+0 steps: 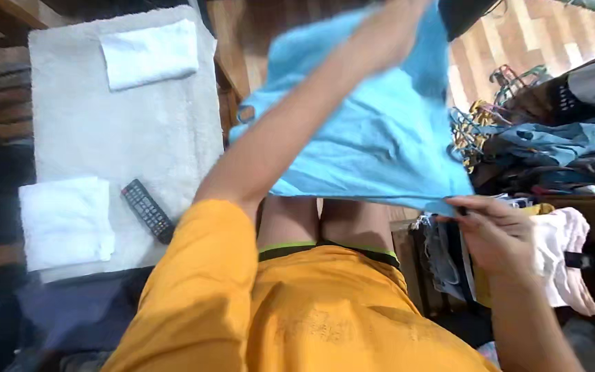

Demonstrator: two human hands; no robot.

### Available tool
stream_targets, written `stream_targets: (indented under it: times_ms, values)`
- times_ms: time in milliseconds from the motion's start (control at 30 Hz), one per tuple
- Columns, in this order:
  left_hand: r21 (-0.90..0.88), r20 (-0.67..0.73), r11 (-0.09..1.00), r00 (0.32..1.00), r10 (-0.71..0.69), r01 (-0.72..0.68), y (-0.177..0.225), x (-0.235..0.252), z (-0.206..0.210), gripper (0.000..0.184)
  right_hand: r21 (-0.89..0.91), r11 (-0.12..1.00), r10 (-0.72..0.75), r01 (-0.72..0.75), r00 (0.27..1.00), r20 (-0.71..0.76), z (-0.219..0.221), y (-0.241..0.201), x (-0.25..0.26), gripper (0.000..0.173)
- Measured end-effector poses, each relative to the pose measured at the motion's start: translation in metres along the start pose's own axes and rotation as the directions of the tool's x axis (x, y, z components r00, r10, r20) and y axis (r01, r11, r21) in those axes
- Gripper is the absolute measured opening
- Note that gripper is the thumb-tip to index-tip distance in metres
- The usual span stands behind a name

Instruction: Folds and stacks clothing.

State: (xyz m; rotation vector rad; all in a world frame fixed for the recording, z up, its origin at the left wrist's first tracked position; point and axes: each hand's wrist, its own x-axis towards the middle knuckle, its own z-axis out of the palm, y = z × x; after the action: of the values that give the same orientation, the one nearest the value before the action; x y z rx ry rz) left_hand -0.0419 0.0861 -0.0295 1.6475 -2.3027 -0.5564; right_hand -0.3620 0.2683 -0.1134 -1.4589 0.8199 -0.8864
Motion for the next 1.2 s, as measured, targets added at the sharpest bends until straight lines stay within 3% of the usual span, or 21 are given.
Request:
stream_targets:
  times_ms: [67, 133, 200, 267, 333, 400, 467, 567, 633, 700, 767, 800, 867, 933, 1000, 1100, 1200]
  values:
    - [0.005, 0.092, 0.995, 0.991, 0.094, -0.095, 0.01, -0.073, 0.081, 0.072, 0.049, 0.987, 0.157, -0.153, 0.985, -0.077, -0.009, 0.057, -0.03, 0.026]
    - [-0.013, 0.148, 0.996, 0.985, 0.093, -0.092, -0.002, -0.159, 0.152, 0.089, 0.126, 0.96, 0.268, -0.251, 0.953, -0.14, -0.009, 0.093, -0.053, 0.026]
    - [0.018, 0.124, 0.993, 0.986, 0.115, -0.118, -0.026, -0.215, 0.185, 0.086, 0.103, 0.953, 0.299, -0.284, 0.937, -0.181, -0.001, 0.101, -0.061, 0.037]
    - [0.056, 0.033, 0.996, 0.997, 0.072, -0.074, -0.038, -0.24, 0.18, 0.061, -0.128, 0.961, 0.213, -0.244, 0.952, -0.219, 0.006, 0.099, -0.053, 0.04]
    - [0.04, -0.083, 0.998, 0.995, -0.046, 0.05, -0.05, -0.25, 0.166, 0.051, -0.457, 0.879, 0.012, -0.133, 0.966, -0.257, 0.006, 0.104, -0.045, 0.029]
    - [0.013, -0.25, 0.99, 0.96, -0.13, 0.137, -0.071, -0.261, 0.16, 0.041, -0.615, 0.787, -0.196, -0.039, 0.93, -0.31, 0.004, 0.116, -0.034, 0.022]
    - [-0.122, -0.439, 0.971, 0.866, -0.238, 0.205, -0.09, -0.272, 0.161, 0.032, -0.585, 0.811, -0.283, 0.021, 0.889, -0.36, 0.005, 0.121, -0.018, 0.02]
    - [-0.372, -0.619, 0.917, 0.697, -0.362, 0.146, -0.095, -0.276, 0.168, 0.022, -0.251, 0.957, -0.253, 0.147, 0.847, -0.467, 0.024, 0.114, 0.013, 0.015]
    - [-0.447, -0.671, 0.891, 0.631, -0.39, 0.076, -0.083, -0.273, 0.173, 0.019, -0.042, 0.979, -0.188, 0.199, 0.808, -0.559, 0.039, 0.104, 0.028, 0.017]
    - [-0.496, -0.695, 0.868, 0.59, -0.411, 0.021, -0.069, -0.275, 0.174, 0.02, -0.055, 0.976, -0.201, 0.211, 0.776, -0.598, 0.046, 0.096, 0.032, 0.019]
    - [-0.518, -0.707, 0.855, 0.582, -0.402, -0.038, -0.059, -0.288, 0.174, 0.022, -0.228, 0.952, -0.298, 0.202, 0.779, -0.552, 0.04, 0.093, 0.025, 0.019]
    - [-0.51, -0.696, 0.859, 0.609, -0.381, -0.046, -0.056, -0.298, 0.172, 0.021, -0.294, 0.937, -0.322, 0.188, 0.792, -0.519, 0.036, 0.09, 0.019, 0.017]
    - [-0.44, -0.611, 0.898, 0.725, -0.318, 0.023, -0.053, -0.326, 0.165, 0.019, -0.372, 0.922, -0.286, 0.11, 0.839, -0.462, 0.027, 0.083, 0.006, 0.015]
    - [-0.368, -0.447, 0.921, 0.845, -0.293, 0.125, -0.053, -0.353, 0.155, 0.02, -0.452, 0.89, -0.149, -0.055, 0.903, -0.402, 0.016, 0.076, -0.007, 0.021]
    - [-0.356, -0.224, 0.896, 0.906, -0.359, 0.267, -0.052, -0.367, 0.15, 0.022, -0.505, 0.827, 0.065, -0.247, 0.934, -0.35, 0.009, 0.07, -0.013, 0.029]
    - [-0.325, 0.028, 0.807, 0.858, -0.513, 0.493, -0.05, -0.372, 0.153, 0.029, -0.46, 0.764, 0.306, -0.453, 0.882, -0.359, 0.016, 0.075, -0.006, 0.026]
    - [-0.283, 0.016, 0.755, 0.79, -0.613, 0.592, -0.038, -0.367, 0.156, 0.041, -0.171, 0.788, 0.491, -0.591, 0.772, -0.404, 0.021, 0.092, -0.01, 0.023]
